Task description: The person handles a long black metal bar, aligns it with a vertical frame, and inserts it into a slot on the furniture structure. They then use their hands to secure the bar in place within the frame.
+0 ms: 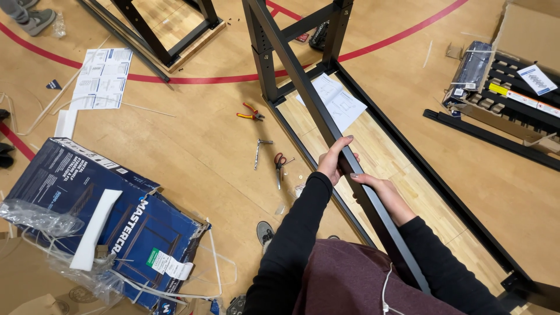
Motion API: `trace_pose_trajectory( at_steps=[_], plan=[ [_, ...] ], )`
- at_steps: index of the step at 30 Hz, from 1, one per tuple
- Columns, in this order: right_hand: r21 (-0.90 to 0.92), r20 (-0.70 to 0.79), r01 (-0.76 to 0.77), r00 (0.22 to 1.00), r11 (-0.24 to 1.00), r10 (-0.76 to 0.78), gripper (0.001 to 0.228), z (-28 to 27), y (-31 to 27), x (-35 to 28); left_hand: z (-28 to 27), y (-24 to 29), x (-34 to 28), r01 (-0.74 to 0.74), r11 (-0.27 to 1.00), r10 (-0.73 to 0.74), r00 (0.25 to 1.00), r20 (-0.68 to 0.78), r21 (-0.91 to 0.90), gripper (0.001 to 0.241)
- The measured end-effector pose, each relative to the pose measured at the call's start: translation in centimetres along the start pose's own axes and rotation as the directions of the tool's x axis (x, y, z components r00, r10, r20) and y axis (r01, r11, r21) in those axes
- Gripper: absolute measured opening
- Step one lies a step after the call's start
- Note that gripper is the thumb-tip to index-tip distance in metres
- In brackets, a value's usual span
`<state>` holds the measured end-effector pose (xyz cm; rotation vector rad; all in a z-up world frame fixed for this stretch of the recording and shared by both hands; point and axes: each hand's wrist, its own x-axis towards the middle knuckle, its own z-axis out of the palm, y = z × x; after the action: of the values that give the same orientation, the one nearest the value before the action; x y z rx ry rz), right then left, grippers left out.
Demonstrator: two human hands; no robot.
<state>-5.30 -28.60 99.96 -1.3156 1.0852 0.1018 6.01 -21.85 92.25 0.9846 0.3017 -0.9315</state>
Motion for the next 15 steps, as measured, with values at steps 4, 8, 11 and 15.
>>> trace_pose_trajectory(
  at_steps=[4,8,11,15],
  plan=[
    [-0.002,0.009,0.012,1.000,1.000,-0.012,0.066,-0.1,0.6,1.0,0.0,0.2,-0.3,-0.002,1.000,0.002,1.000,-0.006,-0.006,0.086],
    [-0.003,-0.005,0.000,1.000,1.000,0.000,0.064,0.3,0.3,0.1,-0.1,-0.2,0.1,-0.003,1.000,0.003,1.000,-0.005,-0.007,0.087],
    [-0.013,-0.013,-0.009,1.000,1.000,0.009,0.064,0.2,0.4,0.0,-0.2,-0.5,0.3,0.001,1.000,-0.001,1.000,-0.004,-0.013,0.087],
    [-0.029,-0.004,-0.012,1.000,1.000,0.011,0.065,-0.3,0.8,0.9,-0.1,-0.9,0.7,-0.001,1.000,0.000,1.000,-0.027,-0.020,0.084]
  ],
)
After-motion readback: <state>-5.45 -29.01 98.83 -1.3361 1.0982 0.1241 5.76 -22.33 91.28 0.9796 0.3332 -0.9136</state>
